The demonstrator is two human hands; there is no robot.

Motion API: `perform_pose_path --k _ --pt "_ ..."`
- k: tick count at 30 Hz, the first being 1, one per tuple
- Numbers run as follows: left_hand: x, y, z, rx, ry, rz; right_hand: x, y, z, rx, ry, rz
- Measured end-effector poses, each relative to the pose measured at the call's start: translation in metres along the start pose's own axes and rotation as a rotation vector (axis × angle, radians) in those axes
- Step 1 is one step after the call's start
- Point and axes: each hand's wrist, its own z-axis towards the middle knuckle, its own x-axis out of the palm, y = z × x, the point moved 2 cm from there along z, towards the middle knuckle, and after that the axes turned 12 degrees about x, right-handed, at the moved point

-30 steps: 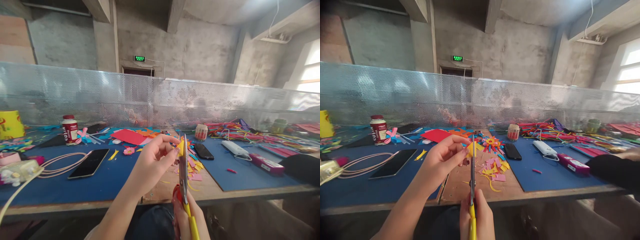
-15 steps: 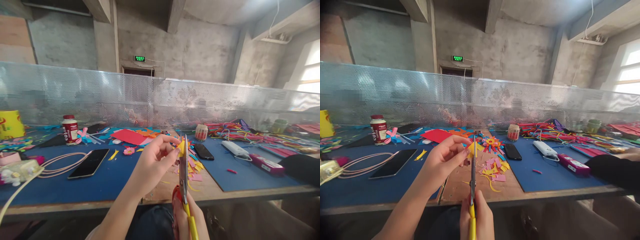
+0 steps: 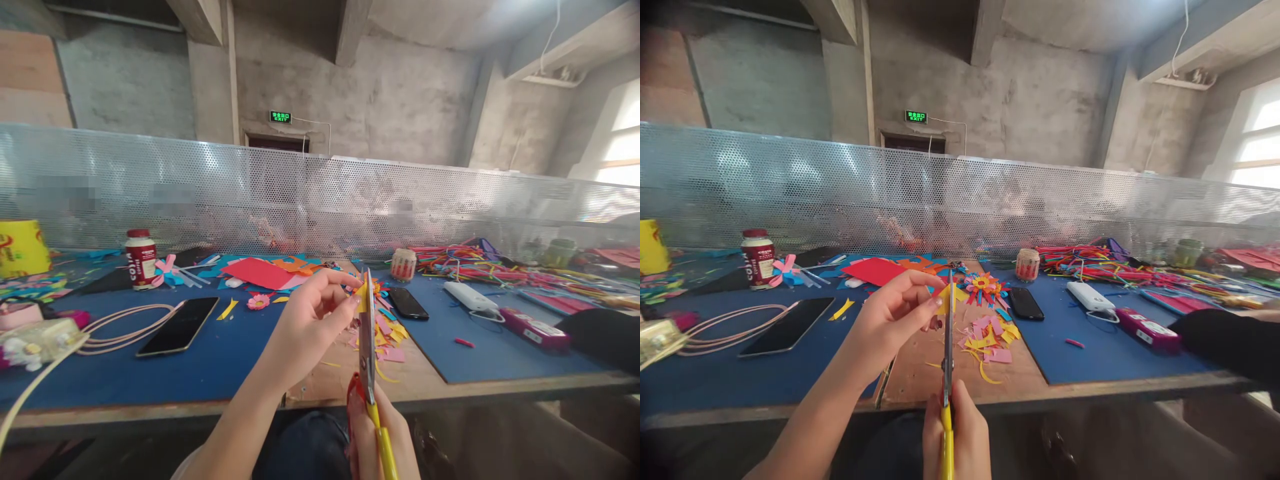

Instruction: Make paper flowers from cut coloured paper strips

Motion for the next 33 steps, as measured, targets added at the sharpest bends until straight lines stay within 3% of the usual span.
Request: perform_pose_path --k 16,21,25,28,33 --pt "0.0 0.009 0.005 -0.018 0.006 -0.016 0.005 -0.006 0.002 0.063 0.021 0.085" --pt "-0.004 0.025 0.013 -0.023 -0.047 -0.041 0.01 -0.005 0.009 0.294 0.081 0.244" --pt "-0.02 0.047 0.019 -0.129 -0.148 -0.091 0.009 0.004 0.02 0.459 0.16 0.356" --pt "-0.038 0.064 0.021 -0.23 -0.203 -0.181 -0.001 0.019 0.038 0.367 0.186 0.226" --pt "-0.078 0.088 0.029 -0.284 -0.384 -0.261 -0.01 0.048 0.1 -0.043 0.065 -0.458"
